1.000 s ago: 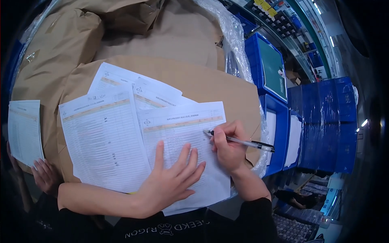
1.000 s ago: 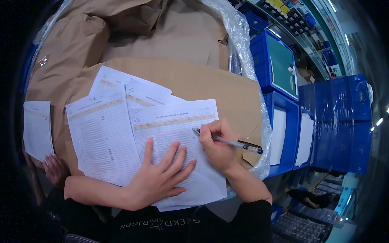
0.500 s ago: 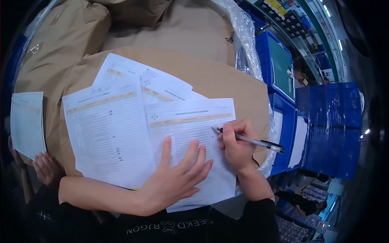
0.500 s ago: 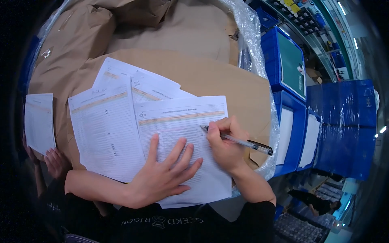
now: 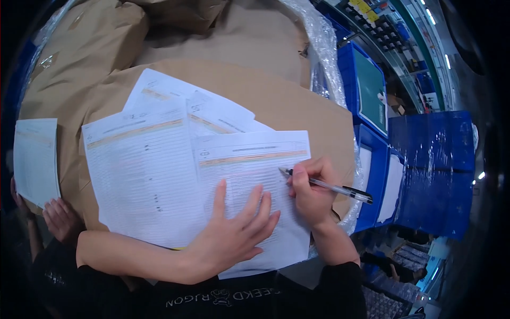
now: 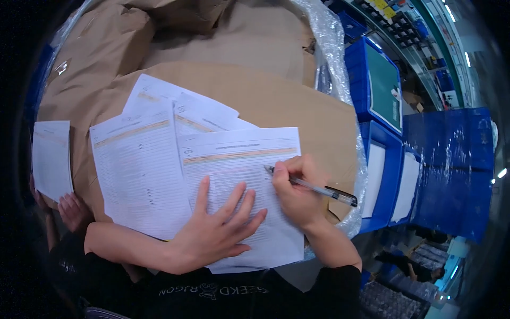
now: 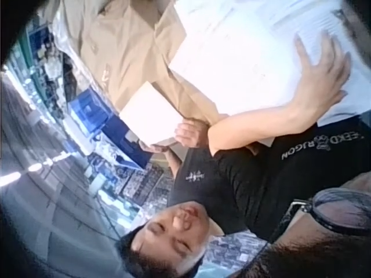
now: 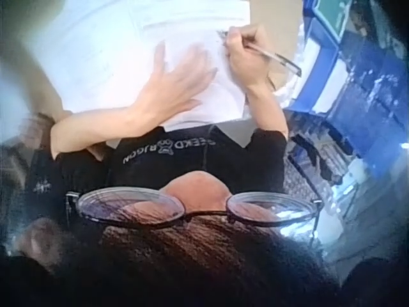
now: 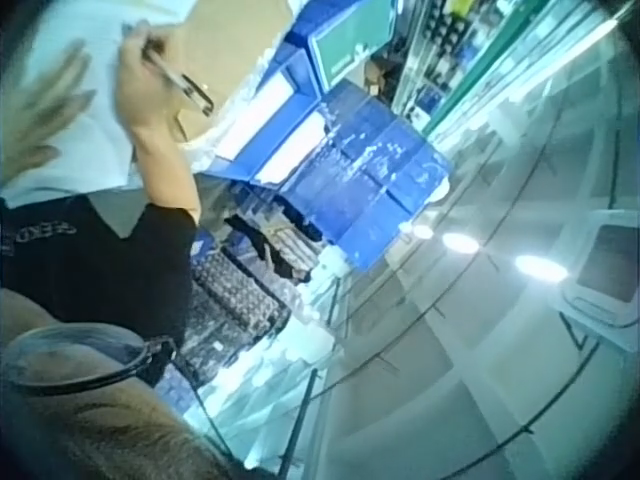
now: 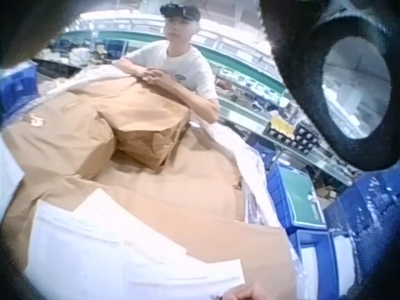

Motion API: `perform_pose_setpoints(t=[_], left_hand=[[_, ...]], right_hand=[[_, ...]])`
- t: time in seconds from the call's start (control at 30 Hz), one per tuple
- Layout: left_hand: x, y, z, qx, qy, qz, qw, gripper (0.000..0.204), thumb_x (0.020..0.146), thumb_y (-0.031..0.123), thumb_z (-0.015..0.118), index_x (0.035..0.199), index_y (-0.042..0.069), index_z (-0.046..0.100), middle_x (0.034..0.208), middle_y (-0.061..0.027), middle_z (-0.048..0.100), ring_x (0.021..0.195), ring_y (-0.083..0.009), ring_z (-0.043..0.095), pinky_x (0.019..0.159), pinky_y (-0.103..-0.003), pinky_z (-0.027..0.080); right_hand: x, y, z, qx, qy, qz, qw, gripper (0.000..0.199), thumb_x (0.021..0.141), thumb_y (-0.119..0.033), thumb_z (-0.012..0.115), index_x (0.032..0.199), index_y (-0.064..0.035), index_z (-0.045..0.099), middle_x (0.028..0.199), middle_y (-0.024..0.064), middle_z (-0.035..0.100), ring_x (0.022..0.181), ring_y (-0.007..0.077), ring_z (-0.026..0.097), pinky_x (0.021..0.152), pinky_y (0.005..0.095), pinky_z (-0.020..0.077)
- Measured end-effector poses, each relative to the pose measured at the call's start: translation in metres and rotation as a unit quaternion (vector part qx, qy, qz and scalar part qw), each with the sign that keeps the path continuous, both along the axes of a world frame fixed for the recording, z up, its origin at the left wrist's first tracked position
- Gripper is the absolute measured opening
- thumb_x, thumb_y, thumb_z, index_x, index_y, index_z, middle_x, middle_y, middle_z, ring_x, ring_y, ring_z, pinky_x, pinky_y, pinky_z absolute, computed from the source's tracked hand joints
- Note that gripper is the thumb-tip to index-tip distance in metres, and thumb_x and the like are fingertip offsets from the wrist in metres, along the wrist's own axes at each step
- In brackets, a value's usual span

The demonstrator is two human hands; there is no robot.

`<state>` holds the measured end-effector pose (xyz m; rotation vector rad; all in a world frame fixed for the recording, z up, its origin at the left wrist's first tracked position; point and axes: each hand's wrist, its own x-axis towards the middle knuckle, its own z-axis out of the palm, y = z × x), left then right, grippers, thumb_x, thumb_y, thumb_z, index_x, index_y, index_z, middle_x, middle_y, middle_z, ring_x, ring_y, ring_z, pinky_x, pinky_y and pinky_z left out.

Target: Reviewing inventory logs and checking off items using a pen.

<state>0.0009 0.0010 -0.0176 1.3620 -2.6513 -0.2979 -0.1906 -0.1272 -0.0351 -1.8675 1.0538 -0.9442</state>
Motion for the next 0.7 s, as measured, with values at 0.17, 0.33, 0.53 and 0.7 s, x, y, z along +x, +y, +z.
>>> perform_pose_setpoints(t=[0.17, 0.33, 0.53, 0.7], left_hand=[[0.0002, -0.0008, 0.0007, 0.010, 0.000, 0.005, 1.000, 0.072, 0.095, 0.059, 0.054, 0.149, 0.013, 0.045, 0.149, -0.0179, 0.040, 0.147, -0.0379, 0.029, 0.102, -0.081, 0.033], [0.0008, -0.0002, 0.0027, 0.019, -0.017, -0.003, 1.000, 0.073, 0.096, 0.061, 0.052, 0.151, 0.015, 0.043, 0.151, -0.0190, 0.038, 0.148, -0.0386, 0.029, 0.103, -0.082, 0.029], [0.0009, -0.0010, 0.0035, 0.027, -0.031, -0.008, 0.999, 0.072, 0.097, 0.063, 0.051, 0.153, 0.018, 0.042, 0.153, -0.0201, 0.037, 0.148, -0.0397, 0.029, 0.105, -0.084, 0.025], [0.0012, -0.0012, 0.0031, 0.028, -0.030, -0.009, 0.999, 0.073, 0.097, 0.063, 0.051, 0.153, 0.018, 0.043, 0.153, -0.0201, 0.037, 0.148, -0.0398, 0.028, 0.105, -0.083, 0.026]], right_hand=[[-0.0023, 0.0007, -0.0009, 0.000, 0.015, 0.003, 1.000, 0.015, 0.099, -0.001, 0.061, 0.087, -0.0025, 0.051, 0.076, 0.0091, 0.065, 0.053, 0.0067, 0.056, 0.051, 0.0208, 0.0461], [-0.0020, 0.0009, -0.0003, 0.002, 0.015, 0.003, 1.000, 0.016, 0.098, -0.001, 0.061, 0.087, -0.0025, 0.051, 0.075, 0.0089, 0.065, 0.053, 0.0063, 0.056, 0.051, 0.0208, 0.0457], [-0.0018, -0.0006, 0.0002, -0.015, 0.015, 0.010, 1.000, 0.017, 0.098, -0.001, 0.061, 0.086, -0.0022, 0.050, 0.075, 0.0089, 0.065, 0.053, 0.0064, 0.056, 0.051, 0.0210, 0.0456], [-0.0026, -0.0002, 0.0000, 0.002, 0.028, -0.001, 1.000, 0.017, 0.099, -0.002, 0.062, 0.086, -0.0022, 0.050, 0.075, 0.0090, 0.065, 0.053, 0.0061, 0.055, 0.051, 0.0211, 0.0455]])
